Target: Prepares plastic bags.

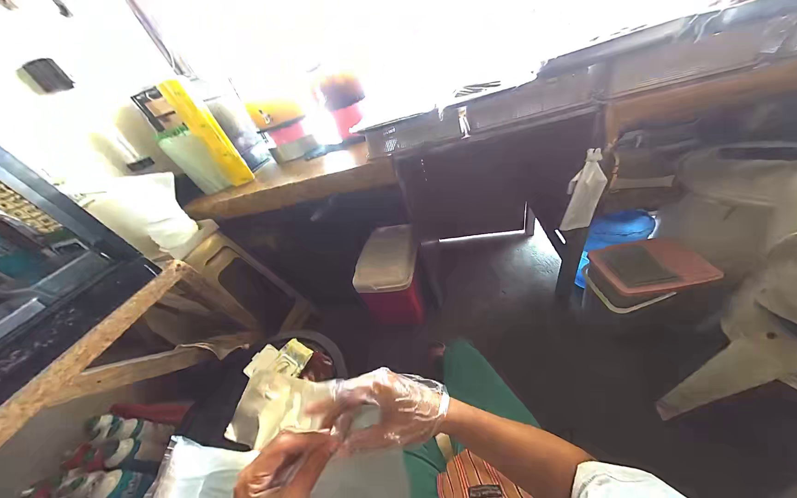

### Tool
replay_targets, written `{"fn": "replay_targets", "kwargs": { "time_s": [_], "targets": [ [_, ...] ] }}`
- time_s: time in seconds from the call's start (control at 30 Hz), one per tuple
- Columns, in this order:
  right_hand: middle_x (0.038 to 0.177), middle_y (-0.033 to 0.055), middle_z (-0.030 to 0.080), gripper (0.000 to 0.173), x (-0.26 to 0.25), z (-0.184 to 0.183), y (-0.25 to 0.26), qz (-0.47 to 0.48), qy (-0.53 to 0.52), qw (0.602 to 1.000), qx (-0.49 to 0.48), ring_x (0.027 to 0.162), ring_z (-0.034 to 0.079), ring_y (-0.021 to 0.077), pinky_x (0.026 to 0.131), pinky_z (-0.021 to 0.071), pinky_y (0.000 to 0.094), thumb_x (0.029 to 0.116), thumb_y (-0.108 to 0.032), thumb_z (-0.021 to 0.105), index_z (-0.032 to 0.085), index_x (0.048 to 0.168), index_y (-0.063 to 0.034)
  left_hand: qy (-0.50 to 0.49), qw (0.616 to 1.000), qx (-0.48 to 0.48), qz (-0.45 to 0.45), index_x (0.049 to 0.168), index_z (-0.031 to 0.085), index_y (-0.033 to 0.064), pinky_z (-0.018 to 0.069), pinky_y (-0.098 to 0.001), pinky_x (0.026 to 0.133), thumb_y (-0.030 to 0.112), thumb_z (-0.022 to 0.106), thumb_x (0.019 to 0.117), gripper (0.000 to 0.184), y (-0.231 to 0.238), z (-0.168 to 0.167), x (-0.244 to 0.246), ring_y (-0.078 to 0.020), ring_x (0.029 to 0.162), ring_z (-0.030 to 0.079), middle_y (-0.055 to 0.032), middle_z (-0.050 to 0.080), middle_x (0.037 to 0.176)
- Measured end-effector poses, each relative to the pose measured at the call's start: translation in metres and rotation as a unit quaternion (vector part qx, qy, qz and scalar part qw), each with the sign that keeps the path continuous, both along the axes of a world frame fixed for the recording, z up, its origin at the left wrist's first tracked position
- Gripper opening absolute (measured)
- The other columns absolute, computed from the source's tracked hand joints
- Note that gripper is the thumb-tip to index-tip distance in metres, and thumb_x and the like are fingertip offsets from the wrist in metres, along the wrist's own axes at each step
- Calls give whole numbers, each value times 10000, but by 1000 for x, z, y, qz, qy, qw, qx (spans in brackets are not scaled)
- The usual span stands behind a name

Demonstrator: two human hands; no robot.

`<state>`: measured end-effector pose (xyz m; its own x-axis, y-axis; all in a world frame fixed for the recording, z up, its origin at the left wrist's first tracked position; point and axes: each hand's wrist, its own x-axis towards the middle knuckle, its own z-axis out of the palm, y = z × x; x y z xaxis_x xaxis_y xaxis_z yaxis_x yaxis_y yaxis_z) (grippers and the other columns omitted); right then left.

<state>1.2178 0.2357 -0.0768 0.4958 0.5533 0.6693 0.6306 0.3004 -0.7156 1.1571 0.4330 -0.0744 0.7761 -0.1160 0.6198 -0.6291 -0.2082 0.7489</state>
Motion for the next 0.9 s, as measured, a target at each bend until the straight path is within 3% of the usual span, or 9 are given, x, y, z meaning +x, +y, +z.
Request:
{"fn": "replay_targets", "kwargs": {
  "time_s": [0.07,0.2,0.3,0.37,0.43,0.6,0.7,0.77,0.9],
  "targets": [
    [971,212,727,250,-7,-2,3,-47,-38,998,-5,895,706,239,861,562,348,859,45,717,714,1100,110,-12,1000,3,-8,993,780,312,577,-145,810,152,778,875,198,2,-3,3,74,877,678,222,735,957],
    [876,175,714,107,-10,-30,3,-63,-4,998,10,833,684,170,790,549,283,882,12,692,726,924,104,6,999,-22,23,969,778,340,554,-105,734,181,710,940,175,10,-13,0,116,799,654,255,727,911],
    [883,195,720,136,-15,-45,1,-54,6,998,-29,830,693,186,793,548,302,915,-2,660,718,943,118,41,998,-16,55,925,761,250,518,-90,626,131,624,993,194,14,-29,0,132,671,611,239,710,803],
    [853,196,711,158,-15,-52,2,-53,0,998,-37,791,684,184,762,541,294,942,-14,627,708,943,122,46,997,4,55,1002,754,89,573,-143,702,44,583,990,177,22,-38,2,72,746,663,152,736,880],
    [841,201,701,184,-16,-56,1,-52,4,997,-53,779,677,198,755,538,309,965,-30,605,700,942,126,74,996,-23,45,1066,747,48,623,-221,794,-56,583,951,226,24,-38,-3,-18,851,735,81,779,987],
    [789,207,671,279,-20,-61,3,-44,8,992,-116,755,658,249,727,522,372,1002,-99,569,690,873,117,113,974,-149,129,969,742,88,589,-159,670,-143,606,882,281,2,-40,-19,28,704,694,117,766,835],
    [986,224,710,352,-23,-54,3,-34,51,991,-117,891,687,263,857,551,376,956,-133,675,666,1197,124,113,963,-167,178,918,725,92,572,-128,689,-110,602,895,238,-16,-48,-23,75,718,672,160,738,802],
    [1015,202,719,461,-25,-45,4,-22,88,992,-92,880,692,202,850,560,311,922,-95,715,603,1318,112,86,966,-164,183,884,723,107,554,-120,663,-64,620,903,200,-24,-56,-21,85,694,650,169,718,769],
    [885,184,716,192,-28,-39,9,-59,68,993,-77,799,673,157,777,542,263,911,-8,673,723,1056,108,32,963,-171,205,744,648,219,472,-75,556,37,563,972,304,-31,-63,-13,129,575,549,229,602,634]
  ]
}}
